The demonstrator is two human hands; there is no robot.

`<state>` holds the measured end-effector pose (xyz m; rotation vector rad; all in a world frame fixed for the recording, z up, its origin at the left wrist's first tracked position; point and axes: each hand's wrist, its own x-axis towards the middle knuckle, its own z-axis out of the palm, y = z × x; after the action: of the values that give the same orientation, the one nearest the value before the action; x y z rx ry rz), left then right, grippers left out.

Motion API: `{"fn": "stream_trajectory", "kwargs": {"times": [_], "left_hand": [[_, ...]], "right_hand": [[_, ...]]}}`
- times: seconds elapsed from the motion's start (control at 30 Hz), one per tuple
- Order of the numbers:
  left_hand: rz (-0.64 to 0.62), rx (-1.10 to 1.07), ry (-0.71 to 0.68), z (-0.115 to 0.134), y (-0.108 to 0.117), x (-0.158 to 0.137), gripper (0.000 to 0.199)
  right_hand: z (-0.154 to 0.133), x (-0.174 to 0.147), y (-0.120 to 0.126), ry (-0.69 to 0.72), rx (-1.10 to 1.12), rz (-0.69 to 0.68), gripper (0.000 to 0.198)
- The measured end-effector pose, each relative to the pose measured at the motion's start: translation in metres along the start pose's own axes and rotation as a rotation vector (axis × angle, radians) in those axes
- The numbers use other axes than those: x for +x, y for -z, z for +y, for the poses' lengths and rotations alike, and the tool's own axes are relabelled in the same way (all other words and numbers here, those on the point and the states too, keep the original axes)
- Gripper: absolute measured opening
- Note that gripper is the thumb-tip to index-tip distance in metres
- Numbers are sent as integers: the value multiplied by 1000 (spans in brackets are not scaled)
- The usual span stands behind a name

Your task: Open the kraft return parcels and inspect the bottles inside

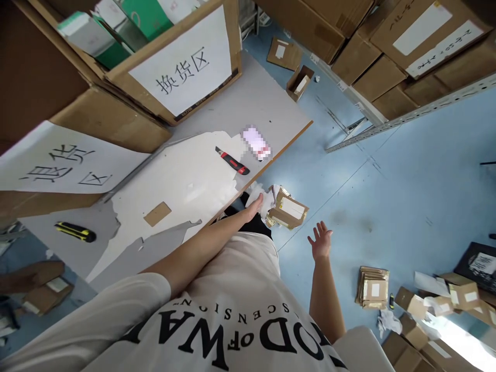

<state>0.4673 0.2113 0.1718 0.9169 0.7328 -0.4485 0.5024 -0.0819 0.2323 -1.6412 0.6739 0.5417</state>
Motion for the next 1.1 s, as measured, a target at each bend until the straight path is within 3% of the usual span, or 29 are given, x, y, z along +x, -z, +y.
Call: {"fn": "stream_trajectory", "kwargs": {"times": [0.13,0.3,0.4,0.47,0.53,0.6,0.7,0.8,0.9,1.0,1.1], "left_hand": [[103,-49,-58,8,15,-20,74],[255,132,-401,27,71,-74,58],[589,279,-558,38,125,-108,64],[818,364,-554,43,161,-119,67],[953,439,-465,44,190,-121,70],[1006,492,-381,44,208,-115,67],[987,495,-340,42,216,-104,48],[824,437,-387,38,208,-98,21],[695,336,-463,36,187,-93,11],[596,131,-475,37,147,-77,15],[334,-2,-404,36,89,-57,21]], "right_hand": [[-16,10,-43,76,-16,-159,76],[-29,12,-142,214,-129,-492,80],[-25,2,-219,375,-362,-753,73],[-17,-7,-272,499,-560,-883,68],[-7,-17,-321,582,-722,-999,64],[5,-26,-362,636,-832,-1074,68],[19,-34,-401,636,-899,-1058,80],[25,-36,-411,611,-861,-995,76],[19,-34,-390,637,-741,-884,71],[7,-29,-341,554,-515,-710,83],[0,-17,-274,411,-307,-523,71]]}}
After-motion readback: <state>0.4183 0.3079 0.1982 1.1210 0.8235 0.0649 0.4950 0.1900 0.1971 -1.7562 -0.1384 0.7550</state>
